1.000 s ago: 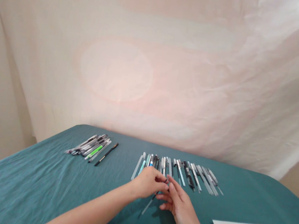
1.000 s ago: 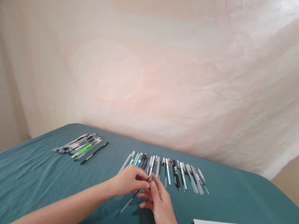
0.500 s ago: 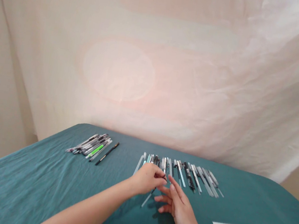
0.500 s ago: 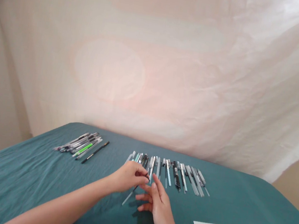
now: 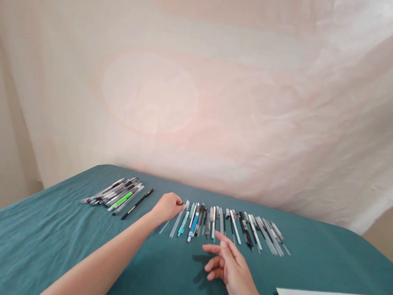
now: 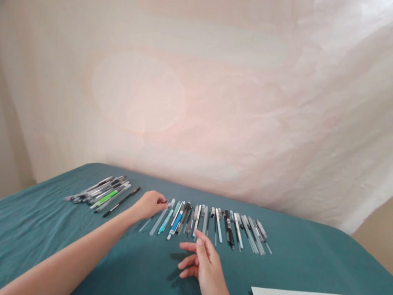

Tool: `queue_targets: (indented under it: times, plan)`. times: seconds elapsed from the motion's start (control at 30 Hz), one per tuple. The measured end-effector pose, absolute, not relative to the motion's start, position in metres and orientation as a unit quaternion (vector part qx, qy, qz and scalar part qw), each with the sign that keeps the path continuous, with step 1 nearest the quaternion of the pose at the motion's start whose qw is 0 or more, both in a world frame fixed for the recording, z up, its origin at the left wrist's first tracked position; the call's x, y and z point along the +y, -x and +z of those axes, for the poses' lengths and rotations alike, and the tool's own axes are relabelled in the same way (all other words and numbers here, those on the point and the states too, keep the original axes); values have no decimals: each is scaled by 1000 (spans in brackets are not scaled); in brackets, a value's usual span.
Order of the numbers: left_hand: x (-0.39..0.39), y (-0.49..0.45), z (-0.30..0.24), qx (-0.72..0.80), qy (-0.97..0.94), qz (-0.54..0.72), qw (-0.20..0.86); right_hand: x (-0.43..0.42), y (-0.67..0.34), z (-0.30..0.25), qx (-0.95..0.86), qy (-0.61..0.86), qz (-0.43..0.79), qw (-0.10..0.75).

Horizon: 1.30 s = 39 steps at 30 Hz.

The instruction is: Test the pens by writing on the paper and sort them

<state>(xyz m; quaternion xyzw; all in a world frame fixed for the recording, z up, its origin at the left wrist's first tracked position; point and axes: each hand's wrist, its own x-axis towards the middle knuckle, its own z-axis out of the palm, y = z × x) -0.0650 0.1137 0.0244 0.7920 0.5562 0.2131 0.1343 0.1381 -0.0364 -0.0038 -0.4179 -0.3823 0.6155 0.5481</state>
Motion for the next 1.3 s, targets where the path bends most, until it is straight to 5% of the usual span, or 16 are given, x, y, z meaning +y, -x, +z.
queue_targets:
  times: [0.63,1.0,1.3]
  plan:
    - [124,73,3,607,-732,220,218,-36,-139,-4,-399,413,614,541]
    - [103,88,48,554,-790,65,256,-35,-139,-5,-398,412,616,541]
    - [63,70,68,491,-863,-58,105,-36,-139,-3,-392,411,625,535]
